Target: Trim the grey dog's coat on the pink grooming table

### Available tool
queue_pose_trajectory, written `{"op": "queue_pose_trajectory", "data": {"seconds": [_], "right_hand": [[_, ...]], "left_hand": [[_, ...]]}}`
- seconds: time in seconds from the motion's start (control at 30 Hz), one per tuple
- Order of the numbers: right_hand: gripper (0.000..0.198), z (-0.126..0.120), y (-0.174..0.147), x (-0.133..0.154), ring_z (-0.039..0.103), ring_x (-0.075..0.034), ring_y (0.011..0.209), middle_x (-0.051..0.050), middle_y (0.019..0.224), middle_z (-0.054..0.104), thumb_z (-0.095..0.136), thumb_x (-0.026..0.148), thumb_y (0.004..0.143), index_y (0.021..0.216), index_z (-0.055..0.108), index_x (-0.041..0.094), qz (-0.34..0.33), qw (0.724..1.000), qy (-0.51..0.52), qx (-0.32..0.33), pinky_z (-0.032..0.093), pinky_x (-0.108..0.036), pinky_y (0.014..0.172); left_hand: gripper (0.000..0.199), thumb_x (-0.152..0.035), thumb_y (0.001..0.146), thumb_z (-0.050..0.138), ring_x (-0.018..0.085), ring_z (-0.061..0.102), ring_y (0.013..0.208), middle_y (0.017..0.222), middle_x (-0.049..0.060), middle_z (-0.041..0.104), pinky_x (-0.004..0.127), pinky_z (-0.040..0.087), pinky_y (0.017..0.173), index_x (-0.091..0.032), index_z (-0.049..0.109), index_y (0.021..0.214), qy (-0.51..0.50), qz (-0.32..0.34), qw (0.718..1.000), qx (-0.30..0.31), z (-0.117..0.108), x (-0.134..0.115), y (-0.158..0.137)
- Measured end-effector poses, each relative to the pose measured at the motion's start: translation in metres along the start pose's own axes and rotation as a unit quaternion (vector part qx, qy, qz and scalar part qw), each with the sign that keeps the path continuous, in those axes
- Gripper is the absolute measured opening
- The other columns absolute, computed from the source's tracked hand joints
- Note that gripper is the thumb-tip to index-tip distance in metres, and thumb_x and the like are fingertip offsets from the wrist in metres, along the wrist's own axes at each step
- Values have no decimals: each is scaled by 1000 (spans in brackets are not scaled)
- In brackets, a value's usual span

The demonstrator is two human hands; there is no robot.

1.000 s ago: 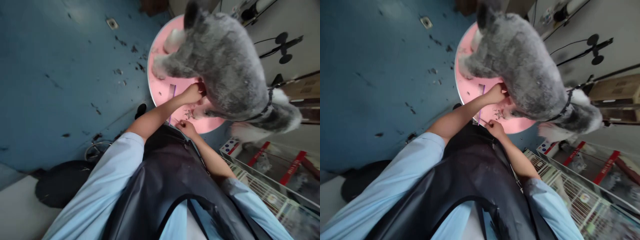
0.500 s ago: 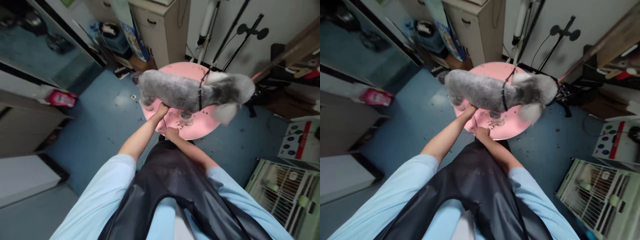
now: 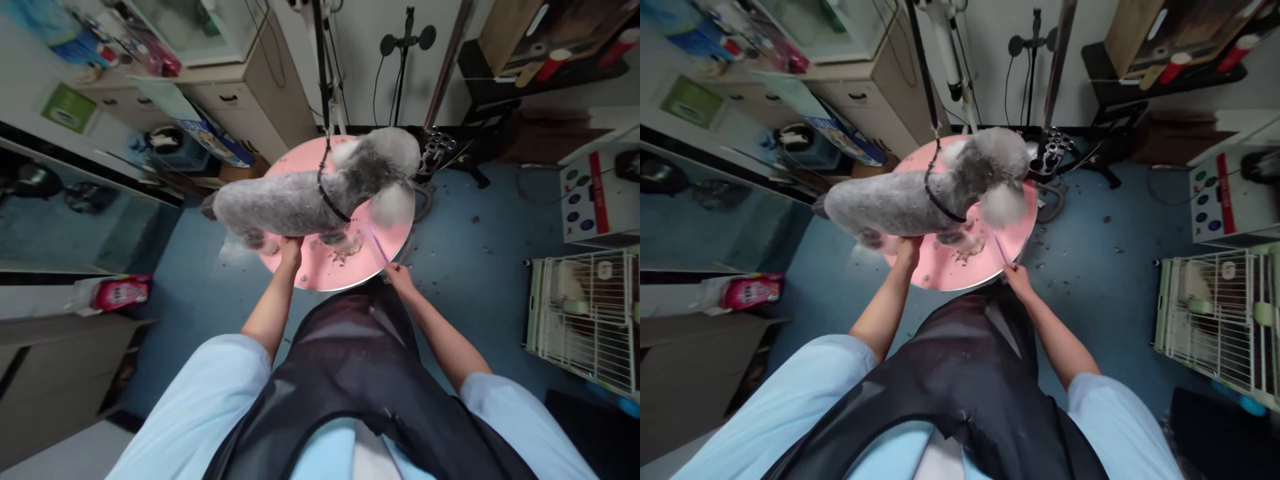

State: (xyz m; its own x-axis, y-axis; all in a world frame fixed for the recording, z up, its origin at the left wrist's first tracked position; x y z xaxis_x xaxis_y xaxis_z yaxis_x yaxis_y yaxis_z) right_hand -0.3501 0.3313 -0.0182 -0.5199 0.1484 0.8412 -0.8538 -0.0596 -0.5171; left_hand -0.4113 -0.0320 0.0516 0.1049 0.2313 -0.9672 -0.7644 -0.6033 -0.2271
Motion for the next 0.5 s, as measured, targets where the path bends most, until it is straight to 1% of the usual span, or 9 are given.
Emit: {"op": "queue_pose_trajectory", "data": {"seconds": [0.07,0.13,0.2,0.3,0.4,0.5], "right_hand": [[40,25,18,-7,28,-8,44,9,43,31,79,31,63,50,41,25,28,999,36,25,26,-23,43],[38,40,30,-10,29,-7,42,10,44,32,78,31,64,53,42,25,43,996,59,56,28,-23,41],[39,39,36,-12,28,-7,42,10,46,32,77,34,66,55,40,26,56,992,82,76,30,-23,40],[41,25,44,-9,28,-7,41,10,45,33,78,36,66,56,39,26,83,987,83,111,29,-21,38],[43,20,52,-5,27,-6,39,10,41,32,81,31,61,55,39,26,125,976,62,166,24,-21,36],[44,24,58,1,25,-6,37,11,39,31,79,34,62,56,37,27,159,963,50,211,22,-20,34]], "left_hand": [[29,-16,56,72,16,64,84,84,4,72,32,57,90,-18,63,83,-36,7,999,-13,3,3,-1],[30,-14,57,69,16,65,85,88,5,73,32,58,91,-18,64,86,-66,13,997,-33,6,5,-1],[28,-14,59,67,15,65,85,89,5,73,32,58,91,-18,63,87,-69,15,995,-68,6,6,-2],[29,-18,62,72,16,66,87,90,6,72,33,58,92,-18,63,90,-41,15,992,-116,5,4,-7],[39,-30,66,81,23,69,103,104,12,73,37,59,95,-18,67,100,-33,28,988,-150,4,-7,-18],[53,-43,67,87,30,67,120,122,16,71,39,60,97,-20,70,113,-37,58,984,-165,7,-23,-29]]}}
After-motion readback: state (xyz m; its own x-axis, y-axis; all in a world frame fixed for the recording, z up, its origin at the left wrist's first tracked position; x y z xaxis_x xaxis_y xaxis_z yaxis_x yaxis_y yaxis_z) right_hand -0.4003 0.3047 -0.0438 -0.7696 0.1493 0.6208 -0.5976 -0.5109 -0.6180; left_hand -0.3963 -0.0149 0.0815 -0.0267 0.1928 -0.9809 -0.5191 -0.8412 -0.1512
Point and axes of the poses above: each hand's wrist, its own y-axis towards the middle knuckle, its own z-axis out of the palm, x = y × z, the point moved 8 cm from there along y, towards the middle knuckle
